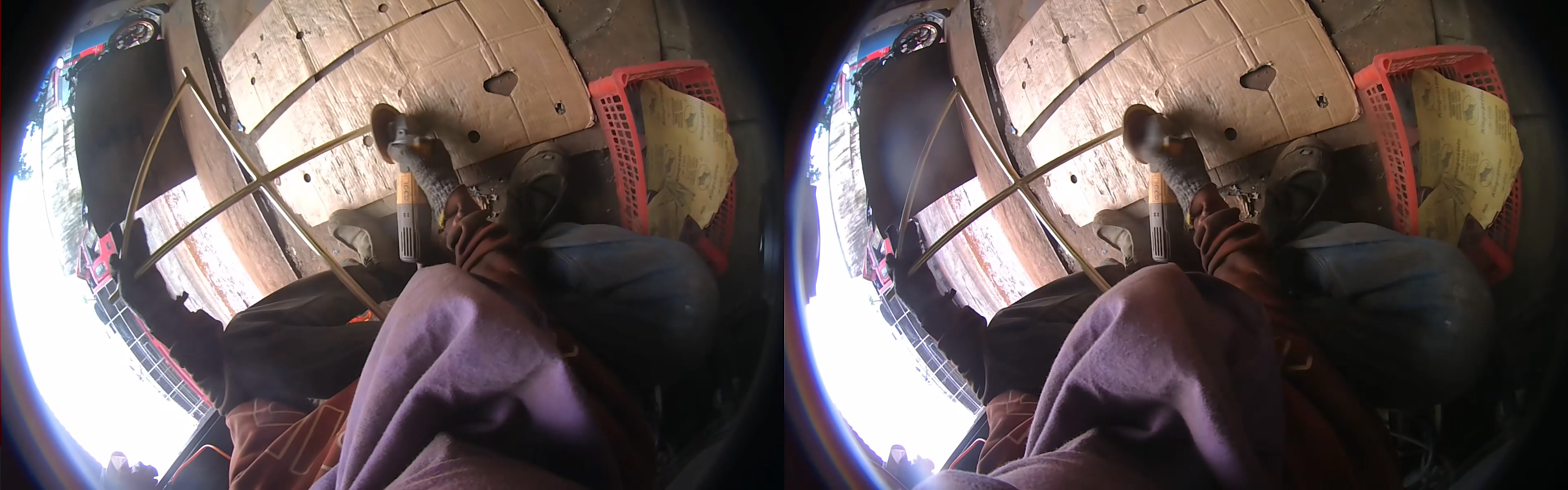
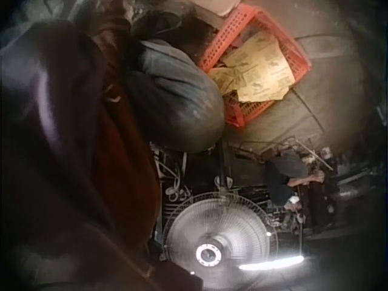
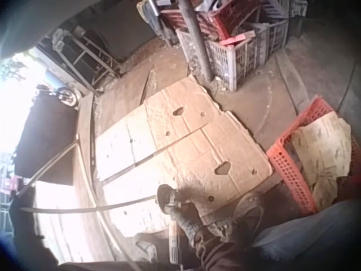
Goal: The person sands the surface of two crossed metal bars using a handheld power sander.
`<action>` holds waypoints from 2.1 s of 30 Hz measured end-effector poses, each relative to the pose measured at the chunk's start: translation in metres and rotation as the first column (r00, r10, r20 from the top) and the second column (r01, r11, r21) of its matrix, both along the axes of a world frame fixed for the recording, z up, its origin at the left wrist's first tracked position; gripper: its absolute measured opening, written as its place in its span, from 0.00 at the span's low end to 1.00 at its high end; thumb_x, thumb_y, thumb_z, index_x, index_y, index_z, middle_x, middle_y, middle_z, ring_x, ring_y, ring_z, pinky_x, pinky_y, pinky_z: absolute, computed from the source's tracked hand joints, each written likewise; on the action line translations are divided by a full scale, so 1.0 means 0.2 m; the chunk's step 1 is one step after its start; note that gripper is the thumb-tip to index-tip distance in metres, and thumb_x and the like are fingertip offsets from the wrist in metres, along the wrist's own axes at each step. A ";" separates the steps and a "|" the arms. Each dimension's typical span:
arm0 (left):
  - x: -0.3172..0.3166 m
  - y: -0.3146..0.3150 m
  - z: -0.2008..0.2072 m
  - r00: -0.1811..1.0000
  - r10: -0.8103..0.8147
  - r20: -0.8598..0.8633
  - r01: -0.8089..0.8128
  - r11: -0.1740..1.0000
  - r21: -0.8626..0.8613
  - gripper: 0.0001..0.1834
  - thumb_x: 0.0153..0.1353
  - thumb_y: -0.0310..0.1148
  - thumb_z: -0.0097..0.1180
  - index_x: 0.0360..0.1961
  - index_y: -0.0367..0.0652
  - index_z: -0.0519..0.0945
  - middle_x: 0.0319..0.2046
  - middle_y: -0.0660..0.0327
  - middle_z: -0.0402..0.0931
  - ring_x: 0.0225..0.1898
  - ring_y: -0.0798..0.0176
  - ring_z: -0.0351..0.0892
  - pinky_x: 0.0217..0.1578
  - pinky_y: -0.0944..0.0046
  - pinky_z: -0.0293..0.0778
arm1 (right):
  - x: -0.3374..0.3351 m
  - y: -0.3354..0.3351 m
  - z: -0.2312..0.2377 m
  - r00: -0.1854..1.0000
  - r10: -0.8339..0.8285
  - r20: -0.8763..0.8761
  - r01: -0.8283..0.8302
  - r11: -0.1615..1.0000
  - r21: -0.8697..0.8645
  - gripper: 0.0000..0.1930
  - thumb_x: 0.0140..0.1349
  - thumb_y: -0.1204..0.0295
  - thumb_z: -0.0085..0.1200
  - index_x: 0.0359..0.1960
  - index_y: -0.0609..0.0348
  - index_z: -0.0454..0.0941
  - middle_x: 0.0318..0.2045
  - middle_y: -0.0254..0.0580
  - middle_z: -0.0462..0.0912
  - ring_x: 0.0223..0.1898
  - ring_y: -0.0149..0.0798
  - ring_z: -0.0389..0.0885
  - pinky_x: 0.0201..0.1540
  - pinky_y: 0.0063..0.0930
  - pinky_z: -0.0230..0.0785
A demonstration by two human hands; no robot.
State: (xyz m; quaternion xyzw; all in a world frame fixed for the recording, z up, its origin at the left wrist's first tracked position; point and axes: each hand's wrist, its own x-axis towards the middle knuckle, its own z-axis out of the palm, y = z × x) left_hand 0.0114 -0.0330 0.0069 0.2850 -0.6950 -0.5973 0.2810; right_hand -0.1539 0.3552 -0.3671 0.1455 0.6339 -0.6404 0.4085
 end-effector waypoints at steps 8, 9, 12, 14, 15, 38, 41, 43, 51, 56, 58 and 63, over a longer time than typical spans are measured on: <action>-0.03 -0.05 0.06 0.952 0.304 -0.012 -0.300 0.932 -0.203 0.23 0.74 0.32 0.48 0.63 0.25 0.70 0.66 0.28 0.66 0.68 0.38 0.71 0.71 0.50 0.69 | 0.10 -0.15 0.10 0.953 -0.243 0.183 0.303 0.786 -0.538 0.22 0.55 0.71 0.75 0.46 0.62 0.76 0.35 0.38 0.84 0.34 0.30 0.84 0.37 0.26 0.79; 0.00 -0.06 0.08 0.946 0.323 -0.040 -0.323 0.918 -0.231 0.23 0.74 0.31 0.48 0.63 0.25 0.69 0.66 0.28 0.66 0.68 0.38 0.71 0.70 0.51 0.70 | 0.09 -0.14 0.11 0.957 -0.207 0.201 0.285 0.786 -0.549 0.22 0.55 0.71 0.75 0.47 0.62 0.75 0.36 0.38 0.85 0.34 0.30 0.84 0.37 0.26 0.80; 0.08 -0.12 0.12 0.934 0.332 -0.128 -0.348 0.928 -0.131 0.23 0.75 0.30 0.48 0.64 0.26 0.68 0.65 0.30 0.68 0.68 0.42 0.71 0.70 0.54 0.71 | 0.08 -0.10 0.10 0.954 -0.215 0.209 0.300 0.674 -0.675 0.24 0.55 0.74 0.74 0.49 0.61 0.73 0.38 0.41 0.86 0.34 0.32 0.86 0.36 0.26 0.81; 0.14 -0.16 0.09 0.954 0.299 0.016 -0.259 0.852 -0.454 0.24 0.76 0.33 0.48 0.66 0.27 0.67 0.66 0.32 0.68 0.69 0.45 0.71 0.69 0.55 0.71 | 0.09 -0.10 0.07 0.958 -0.187 0.218 0.286 0.705 -0.649 0.23 0.55 0.75 0.74 0.49 0.61 0.73 0.38 0.42 0.86 0.35 0.33 0.86 0.37 0.27 0.81; 0.18 -0.18 0.07 0.929 0.345 0.132 -0.171 0.718 -0.675 0.24 0.76 0.34 0.48 0.66 0.28 0.67 0.66 0.32 0.68 0.69 0.46 0.71 0.68 0.56 0.71 | 0.10 -0.10 0.06 0.959 -0.189 0.213 0.284 0.693 -0.663 0.23 0.55 0.75 0.73 0.49 0.61 0.73 0.39 0.42 0.86 0.35 0.33 0.87 0.37 0.27 0.82; 0.41 -0.31 0.22 0.944 0.006 -0.330 0.167 0.854 0.493 0.35 0.73 0.34 0.49 0.74 0.25 0.55 0.52 0.46 0.75 0.45 0.60 0.76 0.46 0.61 0.77 | 0.13 -0.38 0.19 0.992 -0.115 -0.045 0.080 0.872 -0.484 0.32 0.51 0.66 0.78 0.52 0.64 0.71 0.41 0.42 0.83 0.40 0.32 0.84 0.43 0.30 0.80; 0.31 -0.28 0.14 0.926 0.237 -0.295 -0.093 0.898 0.430 0.33 0.72 0.32 0.52 0.71 0.22 0.59 0.55 0.41 0.74 0.48 0.55 0.77 0.48 0.58 0.80 | 0.10 -0.36 0.20 0.992 -0.124 0.027 0.124 0.891 -0.437 0.32 0.51 0.66 0.78 0.52 0.64 0.70 0.42 0.42 0.83 0.41 0.32 0.83 0.42 0.30 0.80; 0.29 -0.29 0.12 0.905 0.322 -0.277 -0.205 0.902 0.379 0.33 0.73 0.33 0.50 0.72 0.24 0.59 0.60 0.41 0.72 0.51 0.54 0.77 0.51 0.56 0.80 | 0.10 -0.35 0.23 0.997 -0.076 -0.030 0.055 0.897 -0.439 0.34 0.51 0.65 0.78 0.53 0.64 0.70 0.42 0.43 0.83 0.41 0.33 0.84 0.43 0.31 0.80; 0.53 -0.66 0.13 0.963 0.109 -0.246 0.067 0.787 0.613 0.28 0.74 0.30 0.47 0.71 0.27 0.63 0.67 0.40 0.68 0.59 0.55 0.77 0.49 0.60 0.82 | 0.16 -0.31 0.20 0.991 -0.030 -0.133 -0.004 0.969 -0.248 0.25 0.51 0.63 0.76 0.44 0.65 0.78 0.37 0.41 0.84 0.34 0.34 0.84 0.38 0.30 0.79; 0.47 -0.55 0.10 0.977 -0.123 -0.174 0.208 0.721 0.660 0.27 0.76 0.34 0.44 0.72 0.34 0.65 0.63 0.46 0.74 0.50 0.63 0.79 0.40 0.65 0.77 | 0.19 -0.26 -0.03 0.988 -0.152 0.030 0.155 0.978 -0.143 0.19 0.51 0.63 0.74 0.36 0.61 0.79 0.30 0.35 0.82 0.31 0.29 0.81 0.36 0.30 0.77; 0.42 -0.44 0.08 0.988 0.056 -0.144 0.038 0.815 0.578 0.28 0.75 0.34 0.46 0.73 0.34 0.64 0.62 0.47 0.75 0.44 0.64 0.77 0.39 0.65 0.76 | 0.18 -0.27 -0.08 0.952 -0.275 0.135 0.296 0.937 -0.185 0.25 0.49 0.64 0.78 0.40 0.58 0.74 0.31 0.31 0.81 0.32 0.27 0.80 0.36 0.27 0.77; 0.36 -0.30 0.05 0.982 -0.022 -0.185 0.116 0.852 0.511 0.31 0.74 0.36 0.47 0.73 0.33 0.63 0.60 0.45 0.76 0.37 0.62 0.75 0.38 0.64 0.74 | 0.05 -0.24 -0.15 0.965 -0.234 0.118 0.248 0.961 -0.120 0.25 0.49 0.62 0.79 0.42 0.61 0.78 0.34 0.35 0.85 0.32 0.27 0.82 0.35 0.27 0.76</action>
